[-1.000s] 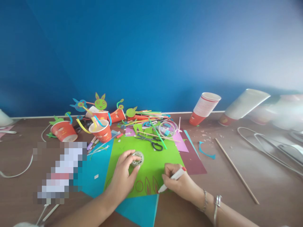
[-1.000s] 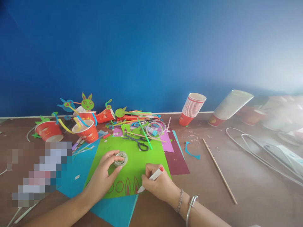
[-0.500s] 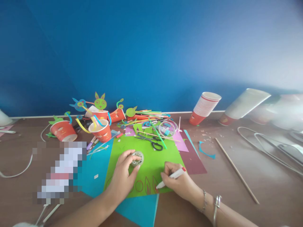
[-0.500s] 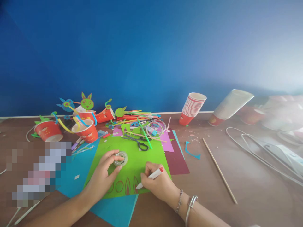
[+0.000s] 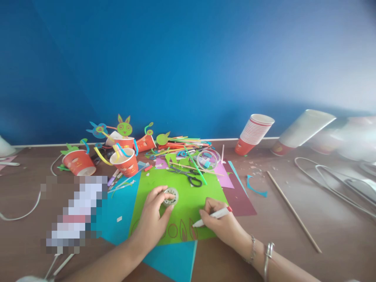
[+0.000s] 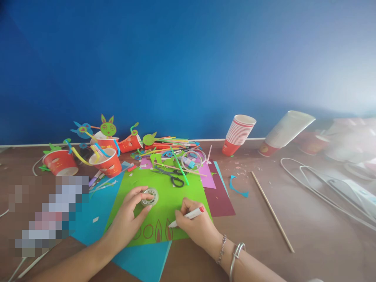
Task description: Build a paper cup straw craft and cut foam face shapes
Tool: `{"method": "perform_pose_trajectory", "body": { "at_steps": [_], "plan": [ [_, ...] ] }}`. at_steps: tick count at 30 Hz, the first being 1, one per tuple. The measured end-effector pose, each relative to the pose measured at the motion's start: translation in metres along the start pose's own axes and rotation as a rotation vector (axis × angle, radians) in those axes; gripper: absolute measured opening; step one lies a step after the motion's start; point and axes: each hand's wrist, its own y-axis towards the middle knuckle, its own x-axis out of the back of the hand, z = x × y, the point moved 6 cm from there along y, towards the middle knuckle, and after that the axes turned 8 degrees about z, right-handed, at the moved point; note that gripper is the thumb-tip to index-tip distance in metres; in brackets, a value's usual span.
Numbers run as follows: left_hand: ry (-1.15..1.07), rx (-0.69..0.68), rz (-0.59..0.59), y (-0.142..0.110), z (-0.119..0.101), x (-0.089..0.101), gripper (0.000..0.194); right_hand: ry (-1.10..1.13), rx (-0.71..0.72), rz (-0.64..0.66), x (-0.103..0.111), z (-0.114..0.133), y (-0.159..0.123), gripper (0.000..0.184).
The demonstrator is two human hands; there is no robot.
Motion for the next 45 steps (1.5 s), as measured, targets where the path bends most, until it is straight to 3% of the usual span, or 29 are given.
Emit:
{"method": "perform_pose_trajectory", "body": {
  "at_steps": [17,23,29,34,37,41,45],
  "plan": [
    [-0.027,0.01,0.021,0.0,0.004,-0.003,0.017,0.042,0.041,0.027,-0.001,-0.002,-0.001,0.023],
    [-0.078,0.047,0.007,0.002,0.008,0.0,0.019,0.32,-0.015,0.111,-0.001,-0.004,0.0,0.026],
    [-0.156,0.092,-0.009,0.008,0.011,0.005,0.019,0.46,-0.065,0.014,0.009,0.016,0.003,0.034],
    [-0.196,0.065,-0.008,0.013,0.009,0.009,0.022,0.533,-0.153,0.143,-0.016,0.04,0.01,0.021],
    [-0.197,0.076,-0.006,0.014,0.009,0.011,0.022,0.554,-0.085,0.179,-0.029,0.047,0.015,0.023],
    [-0.23,0.054,-0.07,0.017,0.013,0.017,0.024,0.415,0.058,0.187,-0.043,0.044,0.017,0.028],
    [-0.241,0.031,-0.189,0.02,0.018,0.023,0.028,0.34,0.053,0.224,-0.056,0.033,0.013,0.016]
  ]
}}
